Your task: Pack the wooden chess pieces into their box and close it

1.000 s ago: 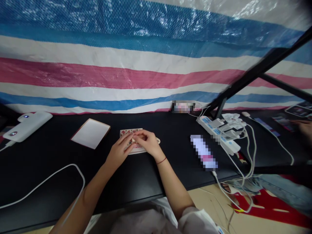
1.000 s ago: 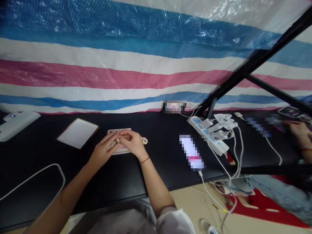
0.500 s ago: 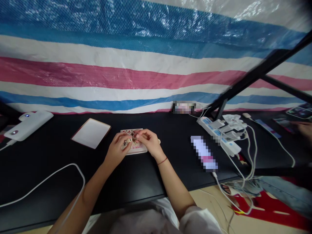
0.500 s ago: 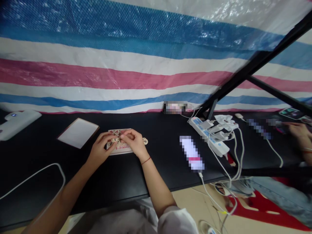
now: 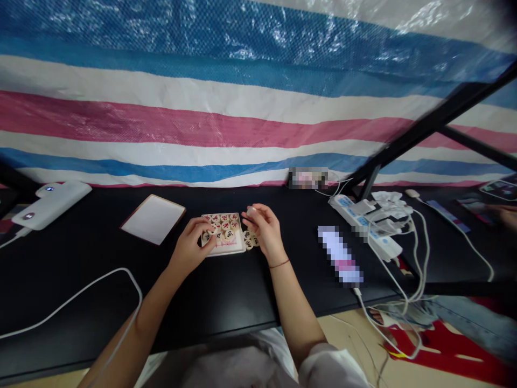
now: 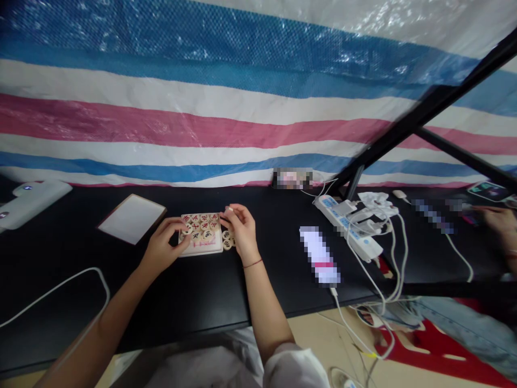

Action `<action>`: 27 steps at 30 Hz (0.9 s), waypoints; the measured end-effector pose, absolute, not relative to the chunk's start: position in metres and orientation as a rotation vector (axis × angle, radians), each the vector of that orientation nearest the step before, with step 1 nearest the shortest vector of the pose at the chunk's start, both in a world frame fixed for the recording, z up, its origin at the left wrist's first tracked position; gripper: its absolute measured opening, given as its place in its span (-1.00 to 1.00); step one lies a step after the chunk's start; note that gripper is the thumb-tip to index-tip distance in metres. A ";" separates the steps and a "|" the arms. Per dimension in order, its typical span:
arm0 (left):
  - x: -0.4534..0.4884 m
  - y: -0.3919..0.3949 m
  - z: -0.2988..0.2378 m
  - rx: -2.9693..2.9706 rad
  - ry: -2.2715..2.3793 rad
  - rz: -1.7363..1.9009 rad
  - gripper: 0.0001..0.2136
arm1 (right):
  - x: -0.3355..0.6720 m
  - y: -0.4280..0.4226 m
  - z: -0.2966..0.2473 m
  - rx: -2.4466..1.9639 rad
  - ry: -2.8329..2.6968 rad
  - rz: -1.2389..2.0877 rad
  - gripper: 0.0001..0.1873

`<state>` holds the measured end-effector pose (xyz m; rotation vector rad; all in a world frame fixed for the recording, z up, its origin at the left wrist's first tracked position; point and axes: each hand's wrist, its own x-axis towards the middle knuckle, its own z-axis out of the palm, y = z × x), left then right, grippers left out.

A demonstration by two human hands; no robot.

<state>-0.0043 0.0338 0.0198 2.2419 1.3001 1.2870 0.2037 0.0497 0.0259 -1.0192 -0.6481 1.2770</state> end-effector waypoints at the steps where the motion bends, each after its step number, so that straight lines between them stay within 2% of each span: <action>1: -0.006 0.034 0.020 2.251 1.281 1.259 -0.97 | 0.207 0.051 0.025 -1.027 -0.634 1.259 -0.62; 7: -0.005 0.036 0.022 2.421 1.217 1.086 -0.95 | 0.212 0.052 0.021 -1.032 -0.662 1.208 -0.64; 15: 0.041 0.045 0.022 2.748 1.081 0.675 -0.98 | 0.211 0.051 0.024 -0.969 -0.616 1.250 -0.67; 22: 0.042 0.051 0.012 2.781 1.118 0.595 -0.94 | 0.213 0.051 0.027 -0.996 -0.688 1.227 -0.68; 27: 0.043 0.051 0.011 2.772 1.142 0.607 -0.90 | 0.213 0.046 0.029 -1.083 -0.950 1.229 -0.72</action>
